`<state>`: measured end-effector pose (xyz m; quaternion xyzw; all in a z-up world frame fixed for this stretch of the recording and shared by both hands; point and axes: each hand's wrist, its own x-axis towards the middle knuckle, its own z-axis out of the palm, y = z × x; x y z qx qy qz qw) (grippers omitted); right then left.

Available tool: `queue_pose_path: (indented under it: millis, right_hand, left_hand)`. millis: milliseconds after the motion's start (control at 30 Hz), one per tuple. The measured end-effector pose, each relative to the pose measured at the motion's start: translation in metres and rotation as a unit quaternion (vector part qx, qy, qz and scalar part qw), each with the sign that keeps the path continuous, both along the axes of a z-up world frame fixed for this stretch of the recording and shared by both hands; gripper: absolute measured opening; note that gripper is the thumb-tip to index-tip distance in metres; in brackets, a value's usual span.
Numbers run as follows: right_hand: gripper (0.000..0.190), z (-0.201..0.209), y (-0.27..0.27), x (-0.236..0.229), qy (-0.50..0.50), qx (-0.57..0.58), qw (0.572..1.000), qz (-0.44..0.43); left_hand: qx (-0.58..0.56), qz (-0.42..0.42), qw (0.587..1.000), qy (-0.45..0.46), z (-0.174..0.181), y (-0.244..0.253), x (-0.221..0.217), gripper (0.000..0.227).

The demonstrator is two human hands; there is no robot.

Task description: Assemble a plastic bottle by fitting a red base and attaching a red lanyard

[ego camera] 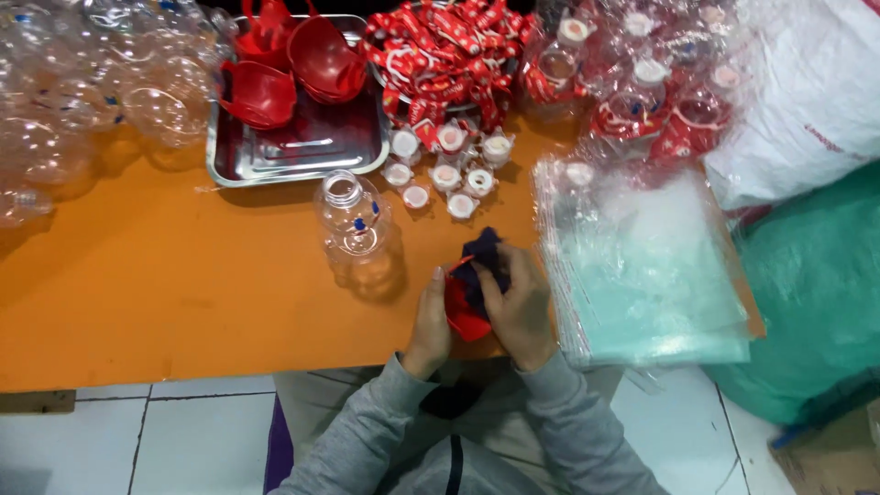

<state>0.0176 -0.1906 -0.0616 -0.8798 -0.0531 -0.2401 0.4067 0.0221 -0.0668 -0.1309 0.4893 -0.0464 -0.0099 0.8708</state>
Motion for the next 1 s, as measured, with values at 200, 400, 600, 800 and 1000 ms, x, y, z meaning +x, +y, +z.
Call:
queue_pose_path:
  millis: [200, 400, 600, 800, 1000]
  right_hand:
    - [0.019, -0.017, 0.0, -0.017, 0.056, -0.1, 0.993, 0.02]
    - [0.012, 0.001, 0.012, -0.033, 0.104, -0.014, 0.983, 0.153]
    - [0.009, -0.011, 0.003, -0.032, 0.134, 0.005, 0.974, 0.181]
    - [0.024, 0.002, -0.011, -0.027, 0.145, -0.225, 0.961, 0.067]
    - [0.016, 0.002, 0.002, -0.026, 0.103, -0.173, 0.974, 0.106]
  left_hand:
    - [0.029, 0.015, 0.999, -0.024, 0.008, 0.0, -0.001, 0.052]
    - [-0.003, 0.012, 1.0, -0.024, 0.035, -0.001, -0.012, 0.051]
    - [-0.007, 0.003, 0.999, -0.034, 0.031, -0.003, -0.015, 0.057]
    - [0.093, 0.016, 0.995, -0.023, 0.016, -0.003, -0.009, 0.047]
    - [0.11, 0.014, 0.994, -0.006, 0.029, 0.001, -0.008, 0.056]
